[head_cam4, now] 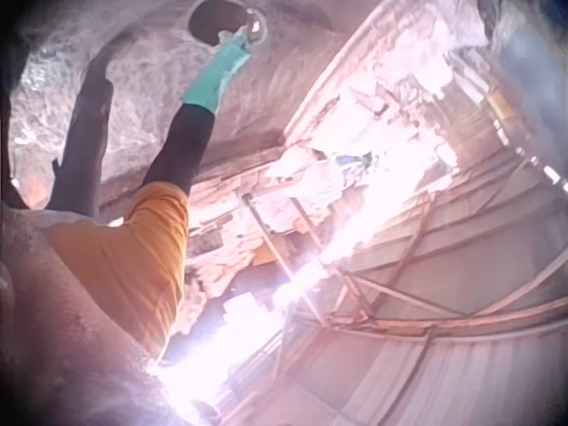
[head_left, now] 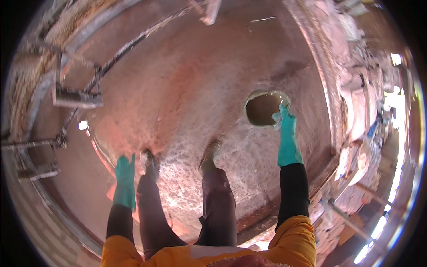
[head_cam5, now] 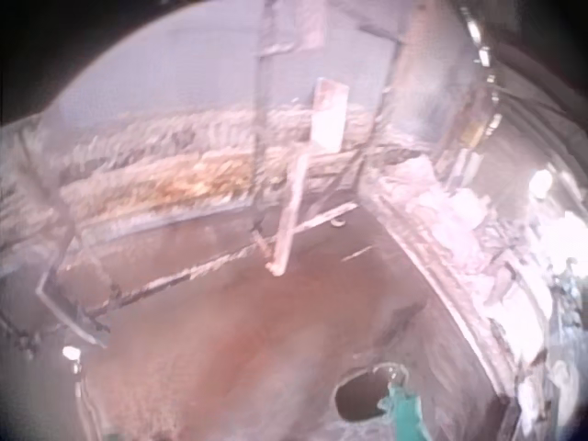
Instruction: The person repeatedly scoops a liquid from a large circular container using a small bucket and pours it onto the floor. The person refills the bucket from a pipe and continues the cycle of scooping and pouring across the floor area.
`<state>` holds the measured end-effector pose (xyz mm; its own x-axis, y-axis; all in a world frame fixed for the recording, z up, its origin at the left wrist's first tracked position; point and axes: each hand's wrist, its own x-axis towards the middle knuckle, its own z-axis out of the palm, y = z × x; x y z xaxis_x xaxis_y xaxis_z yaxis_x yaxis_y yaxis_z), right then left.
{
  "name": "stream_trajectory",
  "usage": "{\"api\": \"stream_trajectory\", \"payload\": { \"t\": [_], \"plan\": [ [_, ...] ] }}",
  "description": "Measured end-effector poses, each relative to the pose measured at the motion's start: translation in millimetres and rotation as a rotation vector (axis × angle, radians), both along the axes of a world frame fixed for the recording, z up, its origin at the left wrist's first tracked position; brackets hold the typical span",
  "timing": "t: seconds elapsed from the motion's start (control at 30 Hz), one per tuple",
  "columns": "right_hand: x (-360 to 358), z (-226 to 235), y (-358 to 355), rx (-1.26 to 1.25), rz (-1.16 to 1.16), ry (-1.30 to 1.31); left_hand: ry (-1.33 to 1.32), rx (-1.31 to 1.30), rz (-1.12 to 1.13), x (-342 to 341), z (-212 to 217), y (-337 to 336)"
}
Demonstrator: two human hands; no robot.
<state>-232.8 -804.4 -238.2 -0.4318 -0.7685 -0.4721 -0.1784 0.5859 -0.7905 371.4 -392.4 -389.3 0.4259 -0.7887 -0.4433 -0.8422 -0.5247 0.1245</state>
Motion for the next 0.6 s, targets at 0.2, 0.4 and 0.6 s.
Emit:
{"api": "stream_trajectory", "payload": {
  "t": [0.2,0.4,0.6],
  "plan": [
    [-105,55,141,0.061,-0.380,-0.139,-0.096,0.338,-0.275,19,118,30],
    [-136,103,299,0.124,-0.764,-0.487,-0.178,-0.087,-0.174,-47,212,-37],
    [-143,167,465,0.096,-1.158,-0.418,0.275,-0.071,0.243,-122,300,-143]
  ]
}}
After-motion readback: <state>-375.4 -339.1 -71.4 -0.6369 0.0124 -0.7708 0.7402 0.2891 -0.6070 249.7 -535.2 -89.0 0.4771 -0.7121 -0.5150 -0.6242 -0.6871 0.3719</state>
